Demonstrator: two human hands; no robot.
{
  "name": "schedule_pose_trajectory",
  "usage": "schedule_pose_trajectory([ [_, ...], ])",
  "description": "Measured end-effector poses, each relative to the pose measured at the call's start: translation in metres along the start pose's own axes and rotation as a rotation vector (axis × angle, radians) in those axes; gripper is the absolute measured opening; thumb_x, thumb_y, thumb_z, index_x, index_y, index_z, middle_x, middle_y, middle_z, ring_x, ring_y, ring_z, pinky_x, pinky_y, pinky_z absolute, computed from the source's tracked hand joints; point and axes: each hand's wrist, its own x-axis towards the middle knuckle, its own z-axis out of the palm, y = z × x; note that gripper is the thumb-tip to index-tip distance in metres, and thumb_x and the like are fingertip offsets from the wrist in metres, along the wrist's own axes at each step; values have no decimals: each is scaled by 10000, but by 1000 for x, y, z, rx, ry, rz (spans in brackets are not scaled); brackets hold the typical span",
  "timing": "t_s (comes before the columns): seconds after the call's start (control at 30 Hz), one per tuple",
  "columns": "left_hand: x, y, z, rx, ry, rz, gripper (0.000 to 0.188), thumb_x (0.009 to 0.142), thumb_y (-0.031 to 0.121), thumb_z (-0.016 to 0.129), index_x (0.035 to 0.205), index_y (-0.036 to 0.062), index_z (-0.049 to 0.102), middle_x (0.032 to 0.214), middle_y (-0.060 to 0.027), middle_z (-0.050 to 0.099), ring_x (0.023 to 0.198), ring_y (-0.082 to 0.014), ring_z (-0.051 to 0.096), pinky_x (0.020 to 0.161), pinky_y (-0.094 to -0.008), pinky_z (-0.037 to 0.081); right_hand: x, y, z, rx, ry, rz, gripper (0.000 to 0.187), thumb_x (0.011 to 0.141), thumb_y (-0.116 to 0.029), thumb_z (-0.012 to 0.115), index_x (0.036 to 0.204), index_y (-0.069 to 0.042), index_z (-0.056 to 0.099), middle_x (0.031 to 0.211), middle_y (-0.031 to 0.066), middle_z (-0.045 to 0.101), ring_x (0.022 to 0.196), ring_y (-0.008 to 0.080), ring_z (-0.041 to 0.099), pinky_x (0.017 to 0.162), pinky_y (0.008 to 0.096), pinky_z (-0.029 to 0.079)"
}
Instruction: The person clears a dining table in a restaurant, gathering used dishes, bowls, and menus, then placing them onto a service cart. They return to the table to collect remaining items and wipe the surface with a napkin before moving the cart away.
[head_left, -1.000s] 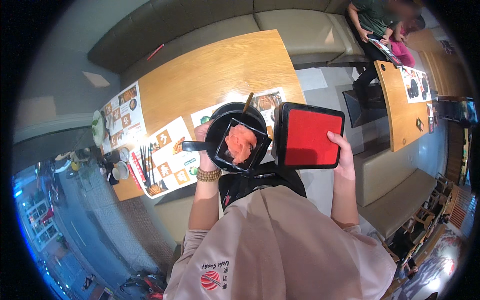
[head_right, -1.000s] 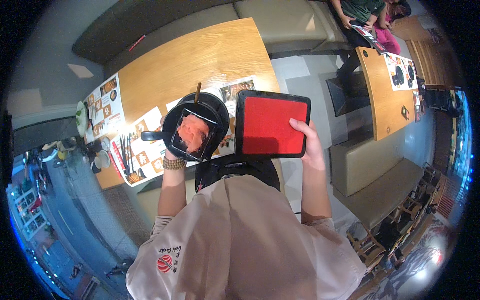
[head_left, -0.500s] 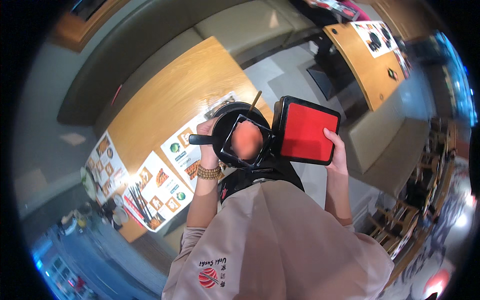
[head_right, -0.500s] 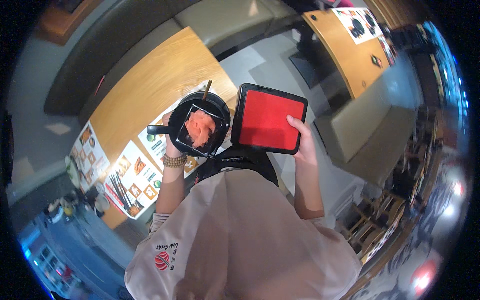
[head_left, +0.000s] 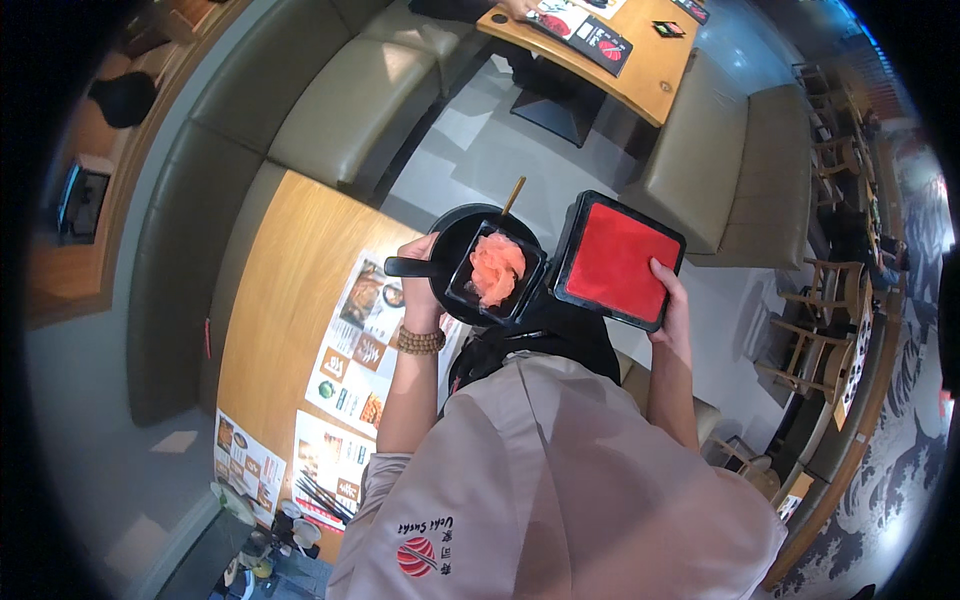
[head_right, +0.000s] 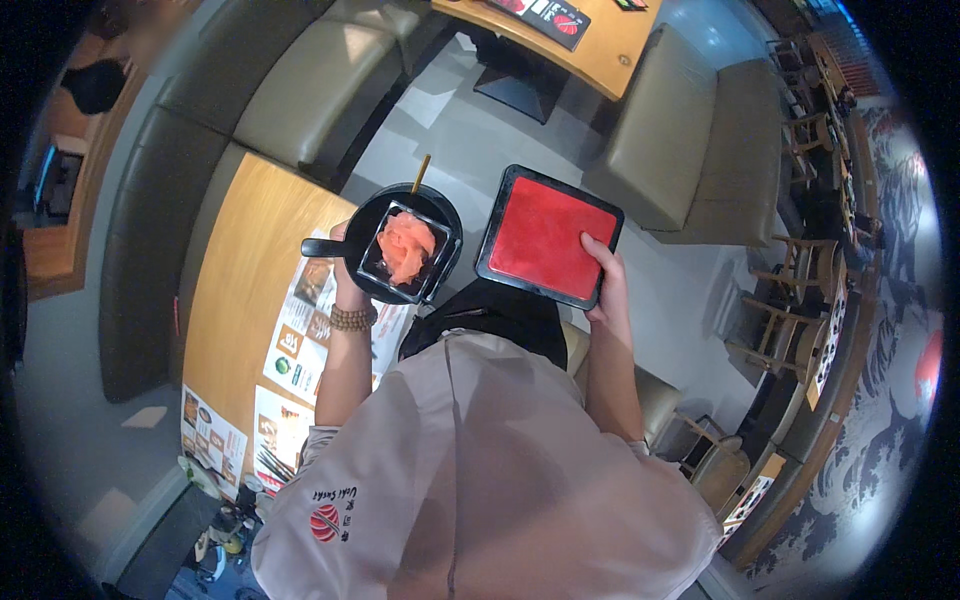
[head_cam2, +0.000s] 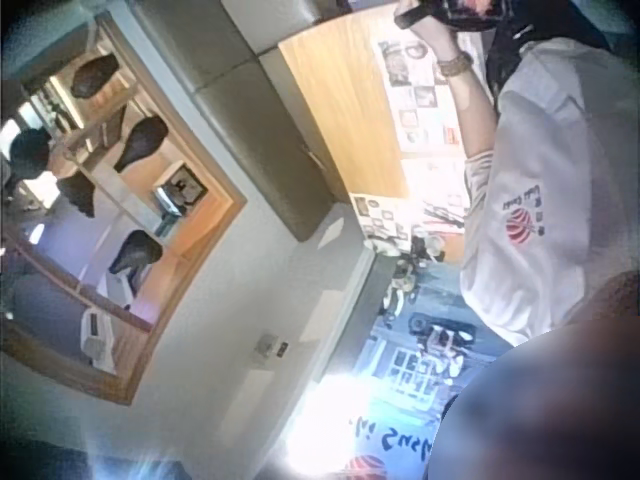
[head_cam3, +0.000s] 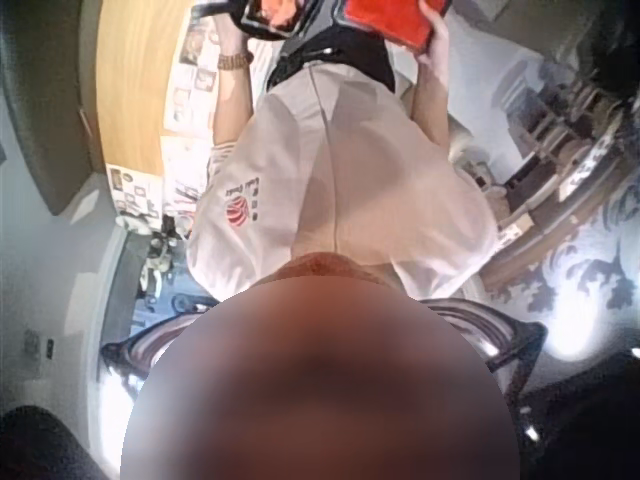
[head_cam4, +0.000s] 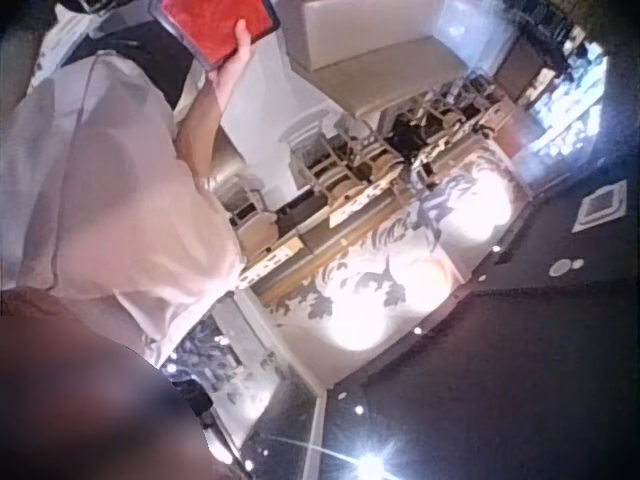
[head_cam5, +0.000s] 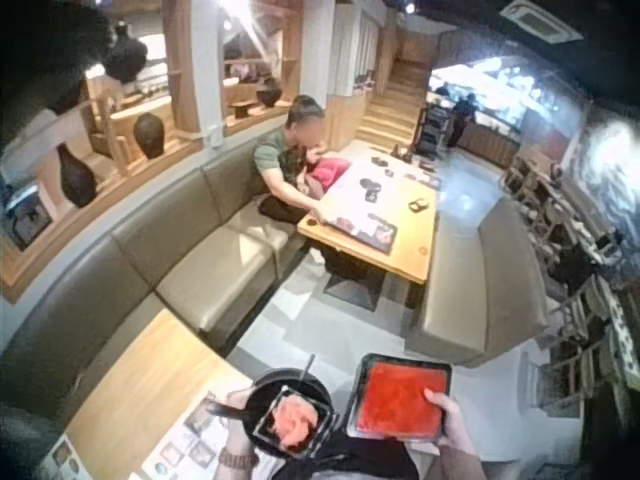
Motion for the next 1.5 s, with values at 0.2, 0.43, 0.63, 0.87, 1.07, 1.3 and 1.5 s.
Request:
schedule_pose_trajectory([
  [0.2, 55, -34, 91, -23, -47, -8, 276, 968, 209, 567, 823, 10, 692, 764, 50, 644, 669, -25, 534, 584, -206, 439, 47, -74, -58, 5, 3, -3, 449, 846, -186, 708, 1226, 22, 590, 1128, 129, 683, 988, 215, 687, 860, 344, 558],
  [0.43, 117, -96, 180, -209, -30, -281, 254, 967, 214, 573, 820, 33, 673, 768, 46, 639, 670, -37, 549, 594, -207, 455, 87, -153, -115, 17, -76, -9, 534, 790, -177, 714, 1258, 28, 560, 1162, 129, 662, 1002, 215, 666, 887, 336, 538],
  [0.63, 174, -144, 248, -164, -204, -408, 207, 955, 194, 597, 832, 45, 670, 780, 36, 643, 670, -45, 556, 593, -212, 464, 87, -182, -163, 59, 141, -61, 634, 711, -187, 748, 1271, 32, 547, 1156, 141, 660, 1023, 238, 659, 926, 354, 515],
  [0.87, 212, -143, 361, -46, -553, -372, 159, 929, 109, 605, 810, 41, 686, 766, 54, 634, 664, -20, 518, 559, -198, 416, 51, -181, -195, 244, 494, -153, 645, 704, -187, 762, 1277, 14, 544, 1142, 130, 656, 1035, 241, 645, 929, 357, 507],
  [1.07, 223, -151, 447, 82, -909, -327, 213, 941, 129, 594, 804, 13, 710, 741, 40, 647, 635, -28, 523, 548, -206, 425, 22, -163, -222, 396, 693, -217, 629, 716, -197, 765, 1271, 3, 547, 1167, 136, 645, 1062, 254, 636, 949, 389, 506],
  [1.3, 196, -193, 543, 104, -1160, -462, 257, 956, 167, 582, 812, 2, 719, 703, 19, 648, 594, -40, 522, 517, -211, 418, 3, -149, -256, 647, 771, -415, 463, 820, -190, 719, 1213, 21, 592, 1082, 125, 681, 953, 222, 680, 854, 348, 552],
  [1.5, 156, -239, 625, 46, -1270, -558, 209, 925, 166, 629, 880, -7, 738, 770, -10, 691, 656, -61, 591, 580, -222, 483, -9, -160, -328, 679, 866, -442, 467, 818, -198, 731, 1198, 37, 598, 1081, 137, 682, 957, 220, 681, 845, 341, 556],
])
